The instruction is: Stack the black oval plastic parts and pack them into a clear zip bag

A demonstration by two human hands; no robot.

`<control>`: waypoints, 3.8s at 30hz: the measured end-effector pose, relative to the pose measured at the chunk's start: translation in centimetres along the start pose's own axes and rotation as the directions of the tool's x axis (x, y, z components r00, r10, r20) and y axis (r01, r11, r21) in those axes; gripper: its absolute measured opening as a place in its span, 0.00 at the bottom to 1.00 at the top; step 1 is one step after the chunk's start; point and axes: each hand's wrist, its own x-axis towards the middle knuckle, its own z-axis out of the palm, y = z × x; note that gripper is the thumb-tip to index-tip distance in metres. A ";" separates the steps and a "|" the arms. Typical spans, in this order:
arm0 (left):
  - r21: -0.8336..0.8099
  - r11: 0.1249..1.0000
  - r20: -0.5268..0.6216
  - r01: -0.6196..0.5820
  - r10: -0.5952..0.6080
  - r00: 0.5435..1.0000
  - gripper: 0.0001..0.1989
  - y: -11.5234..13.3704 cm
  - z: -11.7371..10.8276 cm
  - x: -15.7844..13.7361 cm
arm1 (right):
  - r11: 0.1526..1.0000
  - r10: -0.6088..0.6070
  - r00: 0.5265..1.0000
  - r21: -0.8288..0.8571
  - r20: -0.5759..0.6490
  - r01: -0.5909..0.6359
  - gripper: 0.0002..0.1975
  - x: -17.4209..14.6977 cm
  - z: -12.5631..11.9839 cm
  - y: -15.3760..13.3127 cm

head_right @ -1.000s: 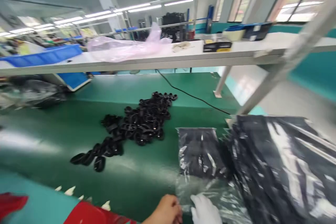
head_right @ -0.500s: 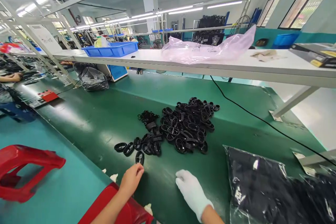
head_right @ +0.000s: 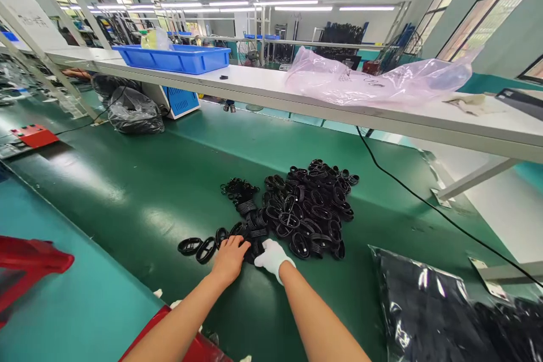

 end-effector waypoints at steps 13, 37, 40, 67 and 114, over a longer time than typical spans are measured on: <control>-0.012 0.999 0.177 0.051 -0.048 0.983 0.12 8.8 2.9 -6.6 | 0.870 -0.318 0.948 -0.396 0.001 0.292 0.30 -10.9 -4.2 8.2; -0.781 0.624 0.244 0.022 0.272 0.931 0.30 10.8 -1.2 -4.0 | -0.001 -0.063 0.983 0.985 0.175 -0.175 0.28 -16.2 -4.1 6.0; -0.819 0.574 0.218 0.028 0.265 0.939 0.22 10.3 -1.3 -3.4 | 0.024 -0.017 0.978 0.978 0.207 -0.207 0.30 -16.4 -4.3 4.9; -0.674 0.716 -0.096 -0.178 0.154 0.983 0.17 12.1 0.4 -3.5 | -0.036 -0.136 0.970 0.977 0.203 -0.210 0.26 -17.0 -4.1 5.3; -0.548 0.818 0.346 0.176 0.030 0.938 0.36 9.0 3.9 -5.3 | 0.403 0.373 0.920 0.872 0.121 -0.278 0.21 -12.2 1.8 8.8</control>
